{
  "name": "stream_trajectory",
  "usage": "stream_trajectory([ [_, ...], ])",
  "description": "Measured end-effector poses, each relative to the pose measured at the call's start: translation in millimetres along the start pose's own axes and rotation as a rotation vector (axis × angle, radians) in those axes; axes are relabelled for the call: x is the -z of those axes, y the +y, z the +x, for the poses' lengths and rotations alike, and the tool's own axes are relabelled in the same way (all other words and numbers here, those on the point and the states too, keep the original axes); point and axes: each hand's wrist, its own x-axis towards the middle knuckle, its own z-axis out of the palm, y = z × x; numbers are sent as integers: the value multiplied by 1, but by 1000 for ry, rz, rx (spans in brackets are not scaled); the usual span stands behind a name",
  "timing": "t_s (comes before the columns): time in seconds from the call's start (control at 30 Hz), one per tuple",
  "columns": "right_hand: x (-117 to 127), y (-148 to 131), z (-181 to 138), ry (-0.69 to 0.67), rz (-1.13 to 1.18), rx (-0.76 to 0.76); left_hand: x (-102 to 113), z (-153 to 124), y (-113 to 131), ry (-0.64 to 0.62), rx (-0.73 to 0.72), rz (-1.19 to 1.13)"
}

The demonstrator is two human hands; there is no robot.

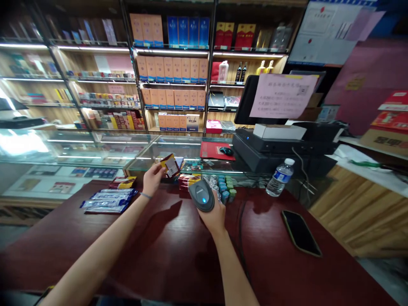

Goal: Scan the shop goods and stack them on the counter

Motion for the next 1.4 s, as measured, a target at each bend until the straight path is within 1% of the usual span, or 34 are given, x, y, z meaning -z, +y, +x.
stream_trajectory([
  [0.1,1,8,2,67,10,-26,-22,9,5,-136,-179,324],
  [0.23,4,16,6,125,46,-52,-51,8,7,-319,-356,510],
  [0.33,8,18,9,167,68,-73,-66,4,3,-462,-419,629],
  [0.4,9,18,11,191,82,-78,-72,0,-2,-555,-436,674],
  [0.47,10,18,12,194,103,-79,-77,-4,-8,-627,-453,661],
  [0.57,12,17,12,192,114,-83,-84,-11,-18,-679,-484,631],
  [0.7,14,14,12,187,106,-88,-89,-20,-29,-659,-481,650],
  [0.8,14,13,11,192,125,-94,-89,-23,-34,-630,-449,625],
  [0.97,14,13,10,169,121,-115,-86,-25,-38,-628,-433,575],
  [1.07,12,15,10,184,104,-98,-84,-27,-37,-621,-457,559],
  [1.13,10,17,11,205,85,-78,-80,-28,-36,-583,-498,560],
  [1.2,9,19,10,206,72,-73,-71,-31,-33,-505,-549,577],
  [1.27,7,20,9,195,63,-77,-56,-33,-30,-402,-588,605],
  [1.33,4,21,6,202,56,-77,-34,-36,-28,-301,-599,632],
  [1.4,0,20,3,201,68,-73,-6,-39,-26,-214,-586,660],
])
